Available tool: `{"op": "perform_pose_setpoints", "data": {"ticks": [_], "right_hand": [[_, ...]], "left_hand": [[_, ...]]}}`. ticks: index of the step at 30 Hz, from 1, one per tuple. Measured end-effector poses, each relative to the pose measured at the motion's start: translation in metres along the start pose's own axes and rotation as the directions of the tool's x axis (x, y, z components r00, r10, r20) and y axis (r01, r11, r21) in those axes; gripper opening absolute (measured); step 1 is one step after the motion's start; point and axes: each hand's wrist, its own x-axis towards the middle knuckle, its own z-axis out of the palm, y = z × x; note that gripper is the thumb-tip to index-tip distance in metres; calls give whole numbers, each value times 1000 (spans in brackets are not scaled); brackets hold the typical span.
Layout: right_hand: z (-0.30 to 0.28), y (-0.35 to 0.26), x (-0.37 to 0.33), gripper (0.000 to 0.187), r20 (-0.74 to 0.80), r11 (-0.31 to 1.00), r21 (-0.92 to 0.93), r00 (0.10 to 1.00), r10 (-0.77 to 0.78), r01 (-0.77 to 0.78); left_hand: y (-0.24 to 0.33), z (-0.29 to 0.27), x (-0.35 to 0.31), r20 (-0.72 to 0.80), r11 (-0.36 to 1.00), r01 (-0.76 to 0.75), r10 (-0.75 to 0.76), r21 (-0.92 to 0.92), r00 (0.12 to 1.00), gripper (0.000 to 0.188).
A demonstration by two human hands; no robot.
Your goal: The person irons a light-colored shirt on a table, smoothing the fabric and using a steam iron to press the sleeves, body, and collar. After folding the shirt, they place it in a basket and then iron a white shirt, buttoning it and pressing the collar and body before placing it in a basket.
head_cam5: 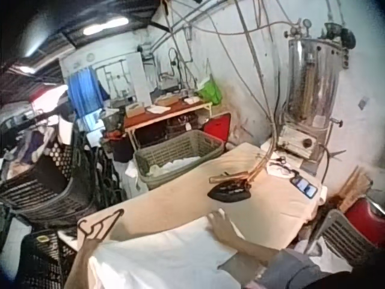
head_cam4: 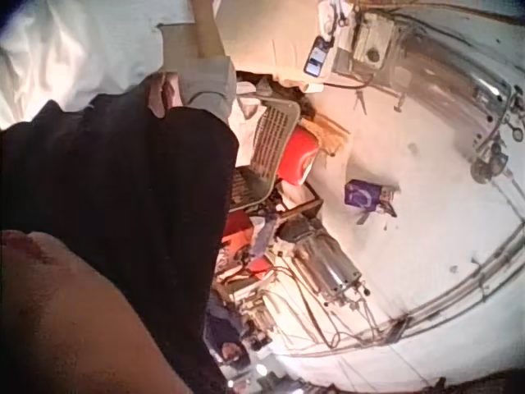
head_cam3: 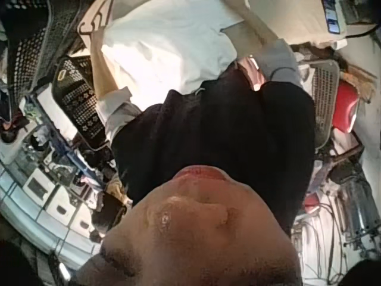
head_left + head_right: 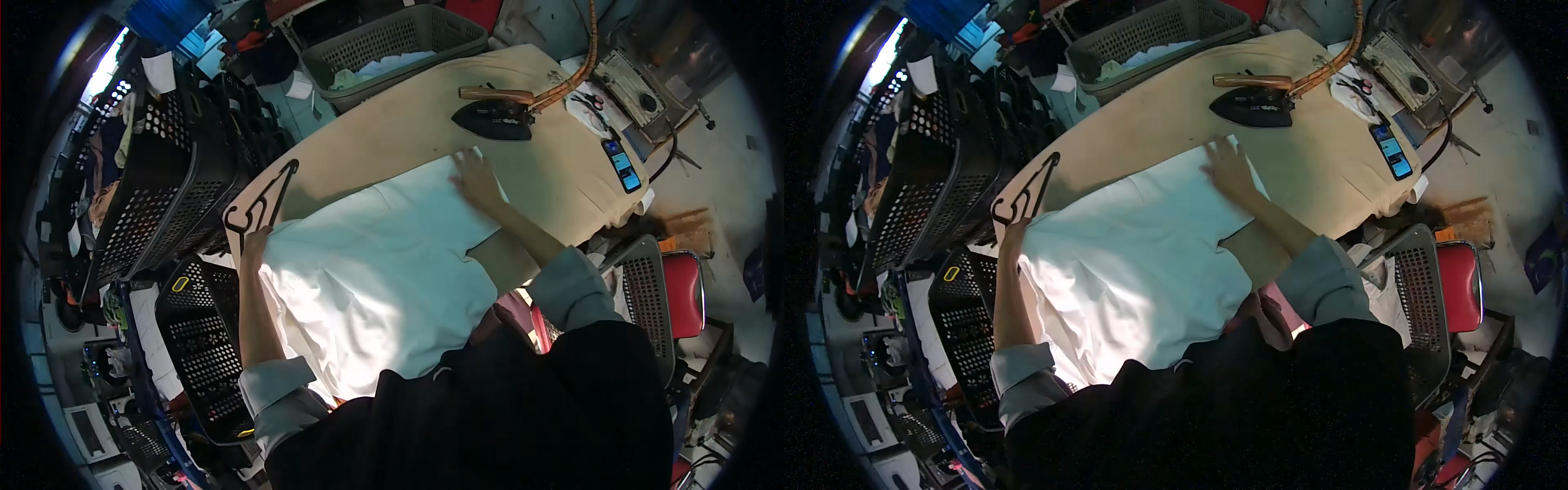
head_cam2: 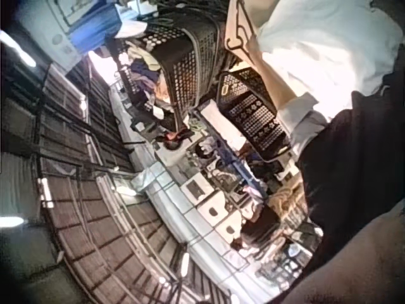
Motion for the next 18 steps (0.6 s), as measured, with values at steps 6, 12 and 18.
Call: {"op": "perform_pose_setpoints", "data": {"ticks": [6,12,18], "right_hand": [[-14,-3,-16,61,281,992,0,952,-120,125],[-80,95,101,61,-109,909,-418,993,-52,2],[-94,181,158,37,452,957,-18,856,-250,289]], "left_hand": [[-16,-8,11,54,1000,-9,9,-2,999,45],[1,10,-39,-382,801,-49,337,597,860,51],[7,96,-143,-649,833,-15,442,553,619,45]]}}
